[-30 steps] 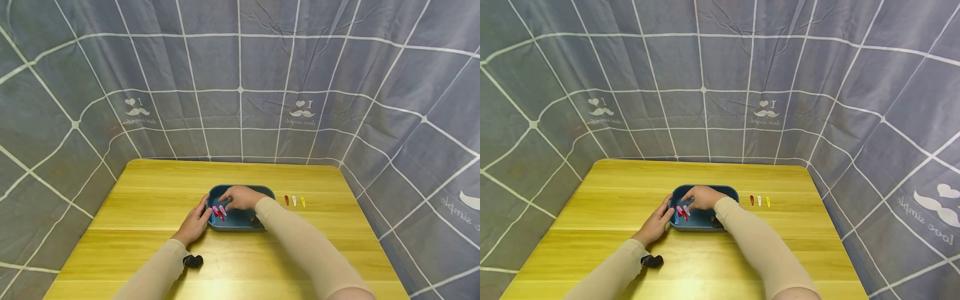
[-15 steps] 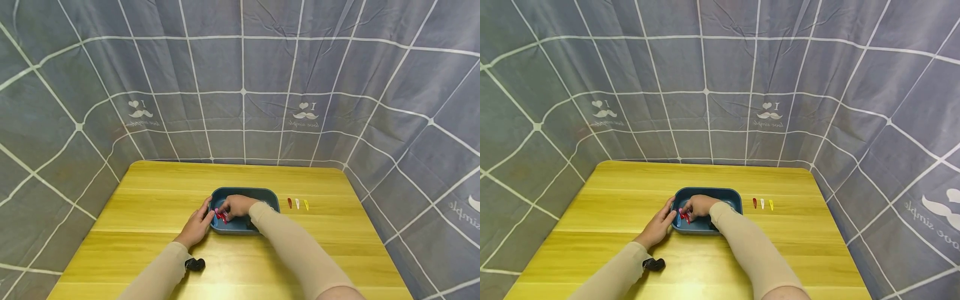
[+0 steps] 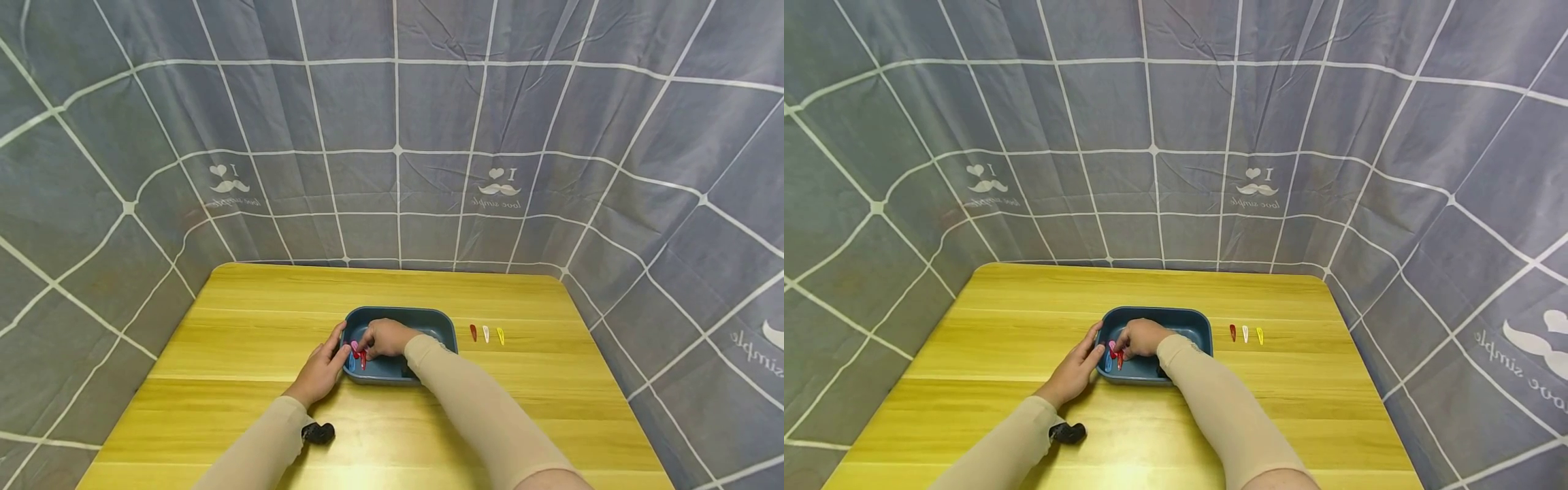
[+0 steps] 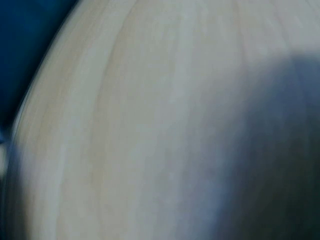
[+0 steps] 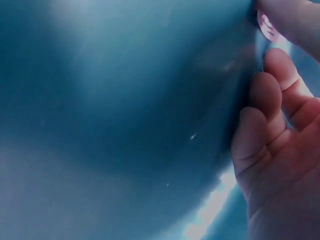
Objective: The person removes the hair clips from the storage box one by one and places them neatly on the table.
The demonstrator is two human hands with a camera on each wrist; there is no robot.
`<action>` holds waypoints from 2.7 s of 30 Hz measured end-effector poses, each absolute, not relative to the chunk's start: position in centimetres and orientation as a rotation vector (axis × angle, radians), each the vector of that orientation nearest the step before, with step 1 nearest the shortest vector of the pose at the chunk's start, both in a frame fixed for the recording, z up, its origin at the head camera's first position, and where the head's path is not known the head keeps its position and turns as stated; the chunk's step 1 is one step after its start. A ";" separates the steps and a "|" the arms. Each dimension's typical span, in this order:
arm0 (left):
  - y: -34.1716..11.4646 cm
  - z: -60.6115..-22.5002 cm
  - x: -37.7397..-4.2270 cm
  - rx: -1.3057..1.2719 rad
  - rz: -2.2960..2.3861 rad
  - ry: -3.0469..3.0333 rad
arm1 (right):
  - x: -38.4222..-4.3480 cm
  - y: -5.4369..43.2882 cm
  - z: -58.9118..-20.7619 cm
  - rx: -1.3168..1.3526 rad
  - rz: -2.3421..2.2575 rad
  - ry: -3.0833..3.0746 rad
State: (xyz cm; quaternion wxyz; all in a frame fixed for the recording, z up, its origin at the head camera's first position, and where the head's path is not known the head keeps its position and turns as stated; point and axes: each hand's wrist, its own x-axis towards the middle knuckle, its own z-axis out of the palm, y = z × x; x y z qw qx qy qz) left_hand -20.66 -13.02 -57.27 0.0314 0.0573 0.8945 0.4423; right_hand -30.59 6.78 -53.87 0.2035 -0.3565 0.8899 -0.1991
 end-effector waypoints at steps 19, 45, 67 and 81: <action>-12.9 -57.2 -20.7 0.200 1.342 2.784 | -30.9 6.9 -54.6 -0.976 -0.645 2.424; -13.3 -57.5 -21.5 0.191 1.335 2.754 | -31.6 9.3 -51.9 -0.847 -0.898 2.493; -13.8 -57.1 -22.2 0.194 1.342 2.753 | -31.7 13.1 -48.9 -0.671 -1.155 2.527; -13.2 -57.2 -23.0 0.170 1.342 2.755 | -33.2 14.8 -48.3 -0.632 -1.188 2.543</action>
